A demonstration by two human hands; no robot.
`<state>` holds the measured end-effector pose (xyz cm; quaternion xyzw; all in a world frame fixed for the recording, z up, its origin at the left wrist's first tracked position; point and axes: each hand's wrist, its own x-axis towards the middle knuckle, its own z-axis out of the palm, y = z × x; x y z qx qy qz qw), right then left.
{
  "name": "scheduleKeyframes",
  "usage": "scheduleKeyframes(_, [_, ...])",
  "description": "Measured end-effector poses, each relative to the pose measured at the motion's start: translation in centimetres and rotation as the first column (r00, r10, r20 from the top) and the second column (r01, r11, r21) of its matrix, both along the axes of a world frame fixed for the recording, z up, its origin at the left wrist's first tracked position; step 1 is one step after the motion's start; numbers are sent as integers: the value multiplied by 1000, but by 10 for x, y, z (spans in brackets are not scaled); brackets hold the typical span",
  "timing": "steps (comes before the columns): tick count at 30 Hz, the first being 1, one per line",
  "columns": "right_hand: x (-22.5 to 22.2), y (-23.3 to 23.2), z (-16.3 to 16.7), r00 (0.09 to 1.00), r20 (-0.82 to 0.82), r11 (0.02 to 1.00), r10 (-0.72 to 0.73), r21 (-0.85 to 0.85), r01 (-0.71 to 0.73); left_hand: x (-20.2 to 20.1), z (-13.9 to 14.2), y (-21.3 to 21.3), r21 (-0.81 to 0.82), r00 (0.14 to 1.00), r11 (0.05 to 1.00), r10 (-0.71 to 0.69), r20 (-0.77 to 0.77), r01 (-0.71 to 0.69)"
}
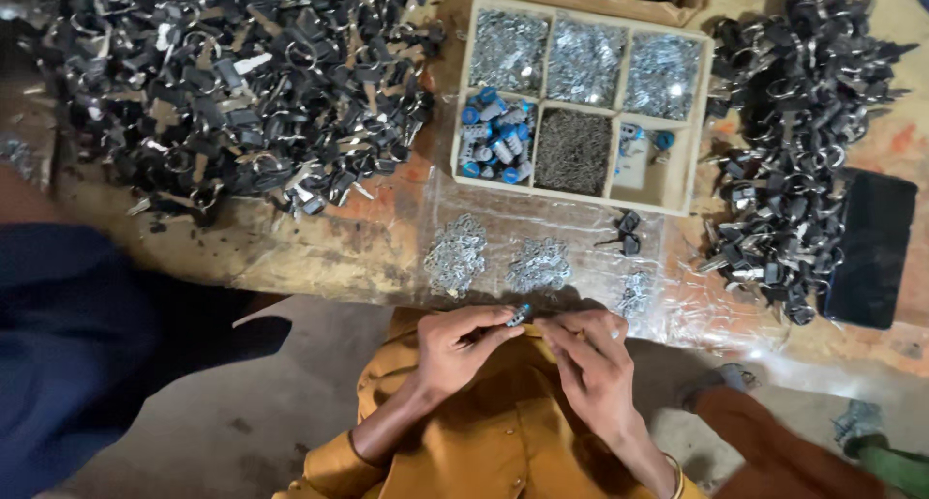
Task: The person sits at a workbench assembling keychains. They pick blue cylindrical key heads and black key blanks, press the head onto a blank by hand, and place the finished keychain into a compartmented tray, repeating the cycle while large piles of key blanks surround the work area.
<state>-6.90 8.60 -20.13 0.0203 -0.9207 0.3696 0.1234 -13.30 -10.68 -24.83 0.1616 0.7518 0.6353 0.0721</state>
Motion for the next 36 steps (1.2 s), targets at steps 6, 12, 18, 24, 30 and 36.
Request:
scheduleKeyframes(6, [-12,-14,8,995,68,977,-69,-197,82,1,-4,-2,40,999,999,-35,3,35])
scheduleKeyframes(12, [-12,-17,-1,992,91,978,-89,-182,104,3,-4,-6,-96,984,994,-72,-161,57])
scheduleKeyframes(18, [-4,-10,-2,994,97,998,-51,42,47,1,-5,-9,-121,948,988,-132,-291,100])
scheduleKeyframes(24, [-6,7,1,986,-143,946,-81,302,121,4,-8,-7,-8,993,1000,-14,-119,14])
scheduleKeyframes(30, [0,11,-5,990,-127,969,62,246,-29,3,-5,-6,15,1000,1000,3,-18,-2])
scheduleKeyframes(36, [-5,-5,-2,999,-34,1000,-7,-31,6,1,-1,-5,10,1000,1000,5,-14,-5])
